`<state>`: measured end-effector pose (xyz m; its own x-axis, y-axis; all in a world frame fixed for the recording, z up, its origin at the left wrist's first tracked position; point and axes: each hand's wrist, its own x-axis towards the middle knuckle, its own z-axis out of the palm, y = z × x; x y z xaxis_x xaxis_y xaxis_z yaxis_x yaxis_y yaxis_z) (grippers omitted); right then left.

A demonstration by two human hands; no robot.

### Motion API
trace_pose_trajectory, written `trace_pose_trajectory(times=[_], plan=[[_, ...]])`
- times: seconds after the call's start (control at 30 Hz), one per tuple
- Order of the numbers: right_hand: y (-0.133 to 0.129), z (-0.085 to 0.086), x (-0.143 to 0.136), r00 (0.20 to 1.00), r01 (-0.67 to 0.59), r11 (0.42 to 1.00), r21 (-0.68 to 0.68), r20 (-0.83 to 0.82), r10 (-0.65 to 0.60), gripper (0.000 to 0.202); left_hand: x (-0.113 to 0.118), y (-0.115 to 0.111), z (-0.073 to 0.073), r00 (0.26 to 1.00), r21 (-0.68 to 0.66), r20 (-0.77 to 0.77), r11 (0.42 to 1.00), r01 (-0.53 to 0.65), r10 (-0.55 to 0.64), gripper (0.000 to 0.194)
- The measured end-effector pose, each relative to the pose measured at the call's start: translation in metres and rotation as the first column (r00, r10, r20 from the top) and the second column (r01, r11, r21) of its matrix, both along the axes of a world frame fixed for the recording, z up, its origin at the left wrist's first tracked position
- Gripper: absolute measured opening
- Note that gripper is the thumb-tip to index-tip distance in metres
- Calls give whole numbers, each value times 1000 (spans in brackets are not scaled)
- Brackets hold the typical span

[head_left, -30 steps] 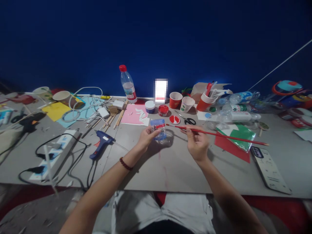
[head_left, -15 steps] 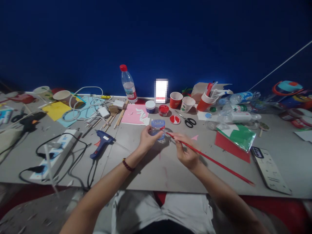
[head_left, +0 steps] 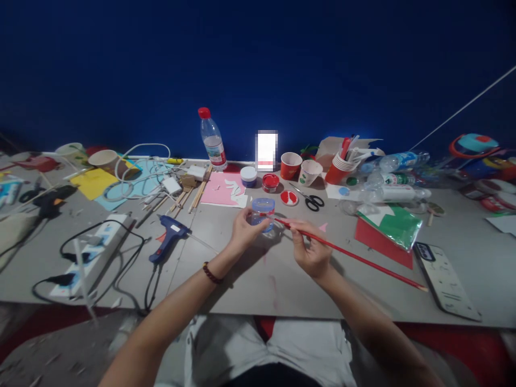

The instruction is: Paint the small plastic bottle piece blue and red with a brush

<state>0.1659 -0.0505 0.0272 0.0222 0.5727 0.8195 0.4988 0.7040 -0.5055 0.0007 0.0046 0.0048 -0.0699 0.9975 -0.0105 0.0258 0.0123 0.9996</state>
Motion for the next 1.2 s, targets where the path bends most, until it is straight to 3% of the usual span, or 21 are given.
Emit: trace_pose_trajectory(times=[0.17,0.53,0.83,1.2], plan=[[2,-6,5,999,50,999,6,-4,-50,22,-1,-1,6,999,-41,51,999,16,-13,37],[10,-10,16,975,219,975,25,22,-220,20,-3,1,2,998,-70,32,996,50,-48,49],[-2,-11,1,987,61,994,93,143,-74,34,-1,1,-5,999,6,-10,999,-42,42,40],[-7,-20,-8,983,-34,989,144,185,7,40,2,4,-17,999,-4,-40,1000,-29,29,38]])
